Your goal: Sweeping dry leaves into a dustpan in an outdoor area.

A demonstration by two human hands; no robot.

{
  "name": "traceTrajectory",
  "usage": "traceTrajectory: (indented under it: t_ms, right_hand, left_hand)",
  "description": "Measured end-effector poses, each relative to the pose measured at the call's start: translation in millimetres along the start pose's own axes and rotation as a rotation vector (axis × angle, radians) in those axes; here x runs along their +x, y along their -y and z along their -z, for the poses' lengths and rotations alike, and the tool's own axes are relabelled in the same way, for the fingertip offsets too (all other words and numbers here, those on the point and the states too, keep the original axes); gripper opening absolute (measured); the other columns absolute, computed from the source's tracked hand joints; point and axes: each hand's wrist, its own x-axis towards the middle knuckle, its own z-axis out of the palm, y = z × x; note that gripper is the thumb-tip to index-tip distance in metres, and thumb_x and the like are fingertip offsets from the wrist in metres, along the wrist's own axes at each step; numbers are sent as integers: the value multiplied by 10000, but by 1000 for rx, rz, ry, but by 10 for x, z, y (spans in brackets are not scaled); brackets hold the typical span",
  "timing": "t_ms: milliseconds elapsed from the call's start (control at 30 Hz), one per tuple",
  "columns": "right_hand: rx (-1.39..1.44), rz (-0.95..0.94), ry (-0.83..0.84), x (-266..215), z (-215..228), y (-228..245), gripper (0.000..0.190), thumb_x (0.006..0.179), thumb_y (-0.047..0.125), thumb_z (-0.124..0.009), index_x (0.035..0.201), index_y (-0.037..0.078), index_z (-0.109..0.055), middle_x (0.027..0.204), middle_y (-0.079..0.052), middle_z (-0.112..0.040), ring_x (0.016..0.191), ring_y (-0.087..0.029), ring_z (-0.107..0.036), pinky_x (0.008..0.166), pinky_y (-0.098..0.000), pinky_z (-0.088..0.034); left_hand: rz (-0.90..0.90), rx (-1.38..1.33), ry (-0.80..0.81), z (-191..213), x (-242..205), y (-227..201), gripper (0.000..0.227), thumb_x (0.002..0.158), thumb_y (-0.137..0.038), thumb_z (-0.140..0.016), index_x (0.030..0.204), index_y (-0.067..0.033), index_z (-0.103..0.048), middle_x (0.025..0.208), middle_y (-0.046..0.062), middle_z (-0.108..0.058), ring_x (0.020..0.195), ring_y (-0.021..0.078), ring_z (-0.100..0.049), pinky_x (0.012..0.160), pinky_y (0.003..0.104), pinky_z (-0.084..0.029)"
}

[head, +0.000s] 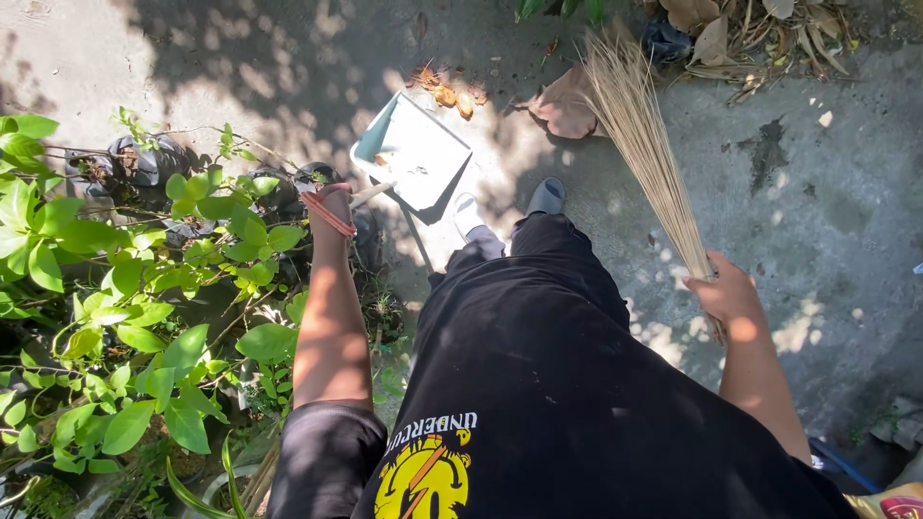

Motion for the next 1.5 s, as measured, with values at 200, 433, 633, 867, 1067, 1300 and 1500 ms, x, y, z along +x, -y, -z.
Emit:
traceTrajectory:
  t_ms: [200, 433, 633, 867, 1067, 1300, 1500]
  right_hand:
    - [345, -134, 236, -75, 377, 249, 816, 813, 256, -810, 1542, 110, -474, 965, -179, -727, 669, -236, -667, 619, -417, -533]
    - [442, -42, 316, 254, 202, 359, 706, 828, 216, -806, 1473, 65, -562, 898, -132, -692, 619, -196, -609, 559, -364, -496]
    - [574, -18, 447, 431, 111, 869, 600, 846, 220, -779, 1389, 41, -595, 847, -81, -651, 568, -174, -583, 517, -359, -478]
    - [99, 70, 372, 919, -536, 1732, 434, 889, 210, -737, 1289, 77, -637, 894, -142, -729, 653, -251, -709, 648, -417, -561]
    - [-280, 191, 402, 959, -711, 1941, 537, 830, 223, -768, 1342, 153, -620, 1119, -169, -730, 982, -351, -713, 841, -484, -566]
    - [-366, 319, 401, 810, -590, 1774, 699, 830, 134, -692, 1497, 284, -544, 1314, -141, -674, 1197, -362, -641, 983, -468, -525]
    - [-390, 402, 444, 691, -255, 1691, 741, 827, 225, -768, 1512, 281, -491, 1374, -104, -651, 1238, -334, -630, 1013, -443, -517]
  left_hand:
    - [5, -67, -26, -70, -199, -162, 215, 815, -52, -593, 986, -40, -722, 776, 35, -617, 563, 132, -503, 504, 276, -383]
    - [41, -177, -13, 225, -344, -268, 243, 779, -9, -570, 966, -44, -720, 784, 76, -647, 533, 165, -566, 462, 277, -426]
    - [2, -134, -1, -69, -194, 128, 227, 821, -39, -558, 974, -55, -725, 794, 88, -667, 558, 148, -546, 482, 269, -395]
    - [-90, 8, -44, -473, -263, -310, 152, 832, -82, -576, 925, -86, -696, 792, 94, -622, 645, 162, -571, 548, 312, -437]
    - [-183, 116, -117, -473, -238, -178, 141, 811, -84, -576, 917, -83, -668, 838, 92, -643, 733, 177, -604, 659, 330, -488]
    - [-325, 324, -161, -286, 103, -55, 125, 878, -160, -602, 931, -70, -672, 832, 106, -683, 766, 199, -647, 728, 333, -503]
    - [-239, 144, -100, -188, 144, -118, 225, 773, -95, -615, 973, -36, -699, 868, 76, -696, 794, 187, -655, 736, 323, -528]
